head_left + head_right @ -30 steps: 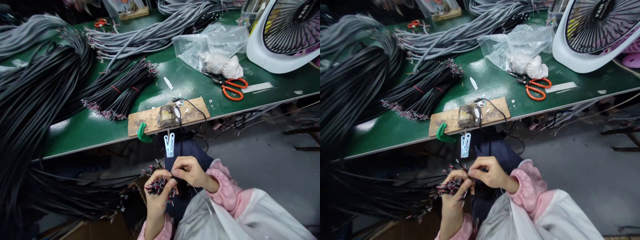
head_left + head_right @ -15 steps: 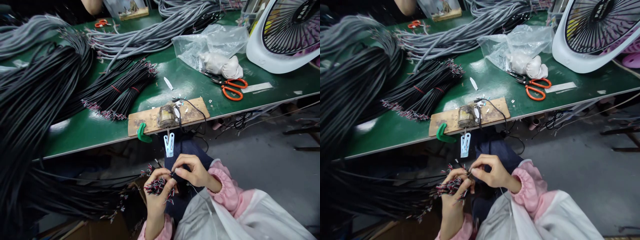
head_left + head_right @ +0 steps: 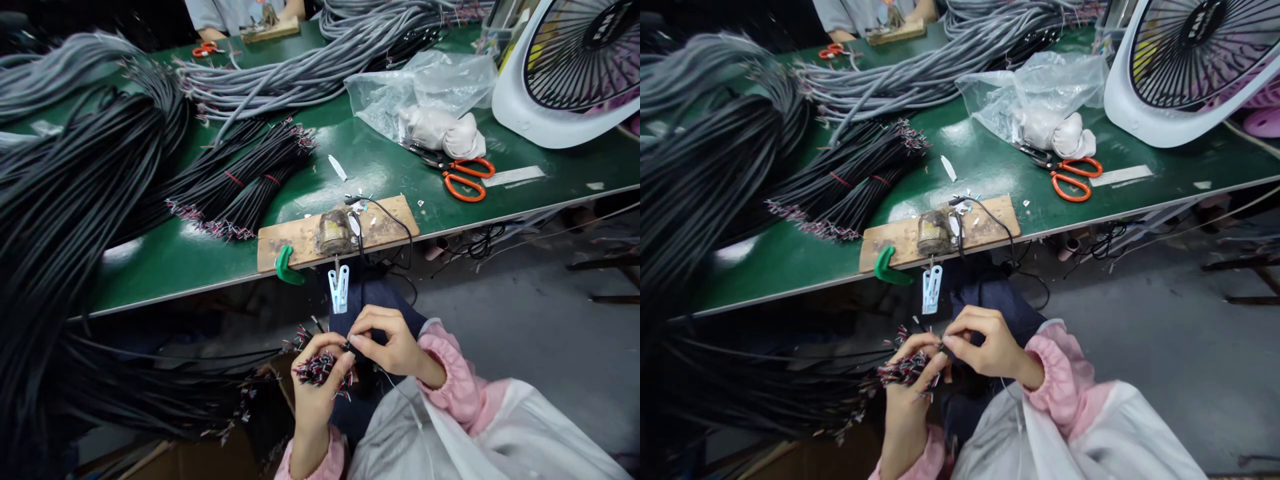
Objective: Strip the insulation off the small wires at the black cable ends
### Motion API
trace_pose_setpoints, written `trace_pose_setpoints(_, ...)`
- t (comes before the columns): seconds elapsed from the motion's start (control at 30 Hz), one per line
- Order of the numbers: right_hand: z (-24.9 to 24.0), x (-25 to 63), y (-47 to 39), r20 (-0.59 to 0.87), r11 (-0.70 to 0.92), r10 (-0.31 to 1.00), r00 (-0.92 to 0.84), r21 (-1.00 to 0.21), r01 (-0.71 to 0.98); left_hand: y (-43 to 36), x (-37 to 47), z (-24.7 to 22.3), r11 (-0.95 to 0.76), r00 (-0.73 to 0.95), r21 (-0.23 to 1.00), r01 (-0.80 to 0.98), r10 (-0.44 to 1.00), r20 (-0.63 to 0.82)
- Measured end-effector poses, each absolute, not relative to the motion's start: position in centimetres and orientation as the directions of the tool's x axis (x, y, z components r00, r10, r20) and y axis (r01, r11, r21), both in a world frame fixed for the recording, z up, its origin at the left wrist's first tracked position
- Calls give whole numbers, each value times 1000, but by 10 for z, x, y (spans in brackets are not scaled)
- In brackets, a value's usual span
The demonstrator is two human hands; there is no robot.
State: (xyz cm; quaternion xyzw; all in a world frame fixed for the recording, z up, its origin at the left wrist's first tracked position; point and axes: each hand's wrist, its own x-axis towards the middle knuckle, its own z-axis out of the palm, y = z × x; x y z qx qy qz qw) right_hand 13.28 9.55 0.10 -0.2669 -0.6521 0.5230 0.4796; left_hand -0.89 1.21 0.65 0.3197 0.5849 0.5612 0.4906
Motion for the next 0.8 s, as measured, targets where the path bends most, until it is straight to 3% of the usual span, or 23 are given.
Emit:
trace_pose_setpoints(0.2, 3, 132, 95, 377, 350, 846, -376, -926, -141, 11, -10, 4, 165, -306, 969, -184, 927, -216)
trace_pose_setpoints(0.8, -2, 129, 90, 308, 268, 859, -409, -951, -153, 11, -6, 12, 202, -329, 962, -185, 909, -254)
